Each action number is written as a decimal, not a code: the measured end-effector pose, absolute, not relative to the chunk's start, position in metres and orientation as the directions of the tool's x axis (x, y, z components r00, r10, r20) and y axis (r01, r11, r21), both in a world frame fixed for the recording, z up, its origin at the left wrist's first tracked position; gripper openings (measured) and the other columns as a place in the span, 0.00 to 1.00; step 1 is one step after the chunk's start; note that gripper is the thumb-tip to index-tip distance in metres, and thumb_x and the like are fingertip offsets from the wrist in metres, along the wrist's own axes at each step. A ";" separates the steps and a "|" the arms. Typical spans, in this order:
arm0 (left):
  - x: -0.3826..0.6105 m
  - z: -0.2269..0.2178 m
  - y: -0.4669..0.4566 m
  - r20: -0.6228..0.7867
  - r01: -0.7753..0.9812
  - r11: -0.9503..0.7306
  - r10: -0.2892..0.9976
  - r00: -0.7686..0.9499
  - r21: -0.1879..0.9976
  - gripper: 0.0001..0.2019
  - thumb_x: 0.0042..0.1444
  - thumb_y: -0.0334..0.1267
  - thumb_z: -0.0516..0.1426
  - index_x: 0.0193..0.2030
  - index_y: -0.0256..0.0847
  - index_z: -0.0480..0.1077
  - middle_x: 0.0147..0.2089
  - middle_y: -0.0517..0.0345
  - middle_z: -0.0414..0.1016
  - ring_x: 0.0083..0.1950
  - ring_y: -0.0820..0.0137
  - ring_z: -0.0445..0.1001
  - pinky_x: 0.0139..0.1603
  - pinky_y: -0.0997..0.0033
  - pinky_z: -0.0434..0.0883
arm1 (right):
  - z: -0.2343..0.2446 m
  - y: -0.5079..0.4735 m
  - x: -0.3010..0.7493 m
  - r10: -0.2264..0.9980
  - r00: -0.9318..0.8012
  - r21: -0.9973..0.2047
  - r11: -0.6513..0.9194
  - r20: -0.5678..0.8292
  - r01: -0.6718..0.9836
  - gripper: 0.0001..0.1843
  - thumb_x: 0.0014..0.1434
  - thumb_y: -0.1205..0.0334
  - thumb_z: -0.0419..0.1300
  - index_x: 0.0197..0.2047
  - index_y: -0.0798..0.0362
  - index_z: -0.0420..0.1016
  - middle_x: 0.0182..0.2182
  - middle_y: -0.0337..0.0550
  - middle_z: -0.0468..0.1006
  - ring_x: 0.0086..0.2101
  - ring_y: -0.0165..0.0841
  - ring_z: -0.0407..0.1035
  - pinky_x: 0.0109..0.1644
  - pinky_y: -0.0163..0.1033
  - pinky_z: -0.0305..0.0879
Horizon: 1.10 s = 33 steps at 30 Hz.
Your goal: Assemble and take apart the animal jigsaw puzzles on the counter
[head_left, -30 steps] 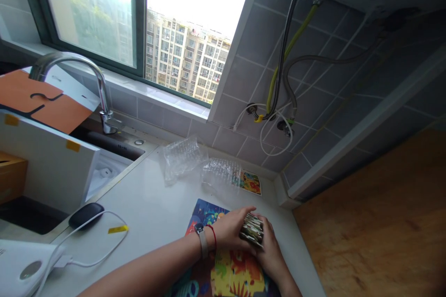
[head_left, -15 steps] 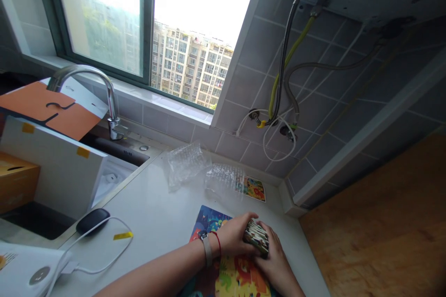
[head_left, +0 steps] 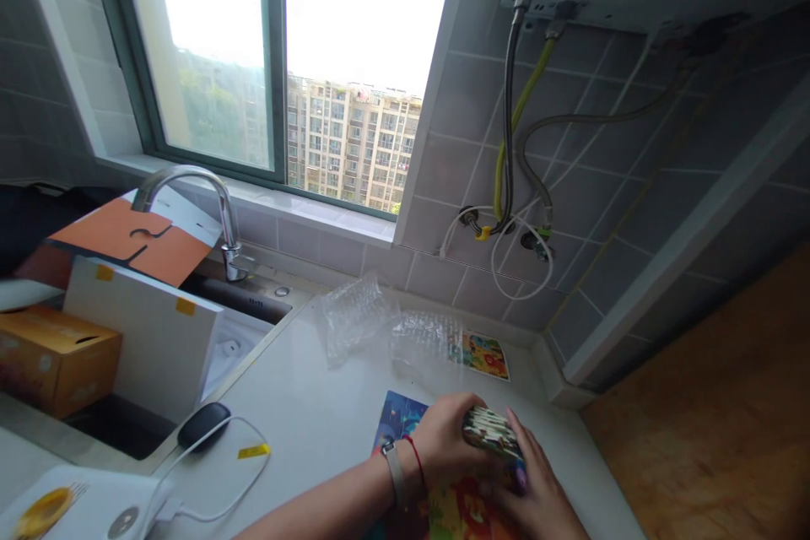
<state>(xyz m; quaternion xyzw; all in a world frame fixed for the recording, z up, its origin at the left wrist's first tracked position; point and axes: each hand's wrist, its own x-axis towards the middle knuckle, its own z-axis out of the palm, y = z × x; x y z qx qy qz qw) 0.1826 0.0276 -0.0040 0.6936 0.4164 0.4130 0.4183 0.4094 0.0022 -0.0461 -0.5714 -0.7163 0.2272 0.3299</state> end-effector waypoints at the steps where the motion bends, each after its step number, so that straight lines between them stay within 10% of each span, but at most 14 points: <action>1: 0.178 -0.001 0.026 0.236 0.202 -0.301 0.926 0.294 0.932 0.28 0.39 0.46 0.77 0.47 0.39 0.78 0.39 0.60 0.80 0.38 0.68 0.72 0.40 0.73 0.67 | -0.046 0.003 0.411 0.969 -0.119 -0.706 0.239 0.216 0.667 0.51 0.53 0.48 0.69 0.76 0.48 0.57 0.67 0.54 0.70 0.67 0.52 0.64 0.71 0.53 0.62; 13: 0.126 -0.027 -0.022 0.198 0.121 -0.225 0.959 0.204 0.967 0.26 0.41 0.42 0.75 0.47 0.39 0.75 0.41 0.58 0.81 0.39 0.68 0.73 0.40 0.74 0.70 | -0.031 0.002 0.409 0.946 -0.323 -0.534 0.267 -0.014 0.803 0.45 0.36 0.50 0.78 0.61 0.39 0.81 0.57 0.49 0.80 0.58 0.57 0.72 0.64 0.51 0.70; 28: 0.128 -0.040 -0.019 0.096 0.206 -0.155 0.959 0.268 0.966 0.29 0.38 0.43 0.73 0.49 0.41 0.75 0.43 0.59 0.78 0.41 0.67 0.71 0.40 0.74 0.69 | -0.024 0.004 0.398 0.942 -0.335 -0.579 0.263 -0.017 0.772 0.19 0.49 0.45 0.71 0.43 0.42 0.87 0.46 0.48 0.81 0.49 0.50 0.76 0.56 0.44 0.72; 33: 0.128 -0.034 -0.020 0.079 0.205 -0.132 0.965 0.248 0.970 0.27 0.35 0.38 0.73 0.47 0.39 0.76 0.41 0.60 0.78 0.39 0.68 0.69 0.39 0.74 0.67 | -0.023 0.004 0.409 0.934 -0.357 -0.614 0.269 -0.023 0.742 0.24 0.53 0.40 0.68 0.49 0.41 0.86 0.51 0.50 0.81 0.54 0.51 0.75 0.60 0.46 0.70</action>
